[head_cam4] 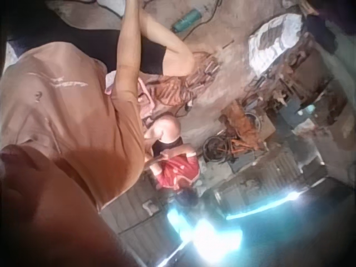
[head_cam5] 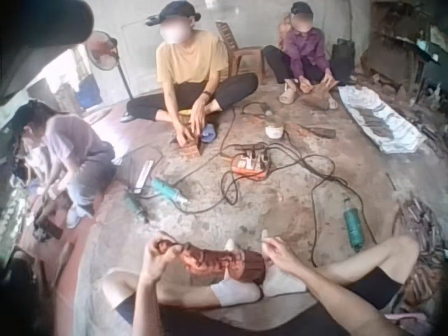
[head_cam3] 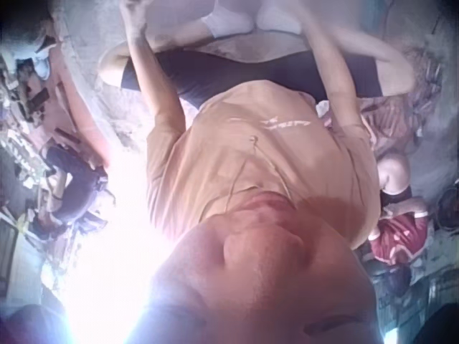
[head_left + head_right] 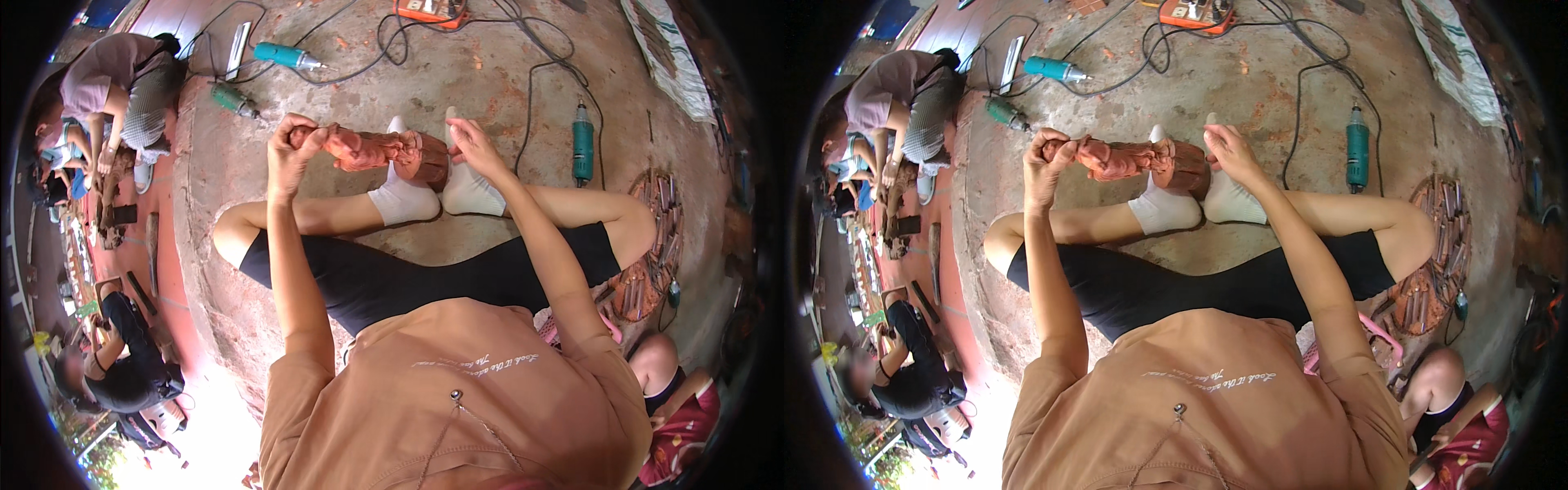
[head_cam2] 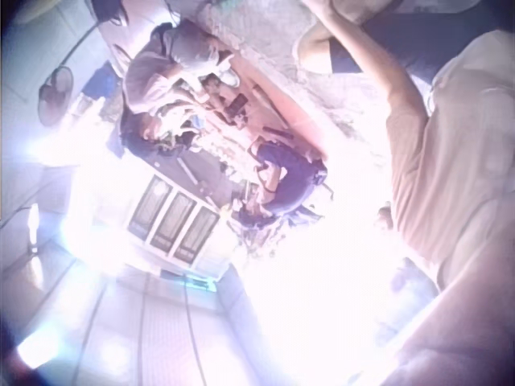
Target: The person sits cross-legged on the floor and uses a green rotary tool to carve a reddish-brown wooden figurine. They hold the figurine with their left hand and guide the tool with their right, rotating the piece to work on different sides. The person occasionally pauses to inspect the carving before resuming work.
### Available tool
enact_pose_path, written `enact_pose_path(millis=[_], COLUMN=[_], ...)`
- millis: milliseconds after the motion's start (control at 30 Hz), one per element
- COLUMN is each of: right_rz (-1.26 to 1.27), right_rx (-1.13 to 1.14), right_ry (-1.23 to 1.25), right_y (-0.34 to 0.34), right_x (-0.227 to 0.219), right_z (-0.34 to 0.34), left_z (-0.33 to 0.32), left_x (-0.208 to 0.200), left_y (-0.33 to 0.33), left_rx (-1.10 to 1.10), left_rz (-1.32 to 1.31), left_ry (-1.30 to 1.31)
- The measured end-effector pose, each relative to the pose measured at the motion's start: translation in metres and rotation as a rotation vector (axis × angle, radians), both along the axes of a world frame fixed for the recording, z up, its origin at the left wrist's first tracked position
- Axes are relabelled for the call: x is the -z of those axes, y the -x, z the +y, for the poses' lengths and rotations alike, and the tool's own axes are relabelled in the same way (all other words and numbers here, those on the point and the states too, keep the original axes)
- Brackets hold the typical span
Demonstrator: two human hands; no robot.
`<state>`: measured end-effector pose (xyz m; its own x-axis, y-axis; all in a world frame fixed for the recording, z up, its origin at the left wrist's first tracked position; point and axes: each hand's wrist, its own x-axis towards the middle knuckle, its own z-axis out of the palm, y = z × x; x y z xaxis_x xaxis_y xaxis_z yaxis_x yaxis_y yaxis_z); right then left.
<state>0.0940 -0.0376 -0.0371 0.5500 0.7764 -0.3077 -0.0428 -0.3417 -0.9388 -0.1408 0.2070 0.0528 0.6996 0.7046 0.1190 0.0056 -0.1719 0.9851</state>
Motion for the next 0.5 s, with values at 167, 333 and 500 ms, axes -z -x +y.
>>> enact_pose_path(millis=[167, 333, 500], right_rz=[0.004, 0.46, 0.385], right_rx=[-0.154, -0.108, 0.007], right_ry=[-0.003, 0.042, -0.033], right_y=[0.025, 0.043, 0.043], right_x=[0.008, -0.024, -0.014], right_z=[0.019, 0.017, 0.016], left_z=[0.02, 0.011, -0.002], left_x=[0.045, 0.079, 0.092], left_y=[0.028, 0.012, -0.007], left_rx=[-0.079, -0.3, -0.393], left_rz=[-0.001, -0.273, -0.196], left_ry=[0.253, 0.521, 0.572])
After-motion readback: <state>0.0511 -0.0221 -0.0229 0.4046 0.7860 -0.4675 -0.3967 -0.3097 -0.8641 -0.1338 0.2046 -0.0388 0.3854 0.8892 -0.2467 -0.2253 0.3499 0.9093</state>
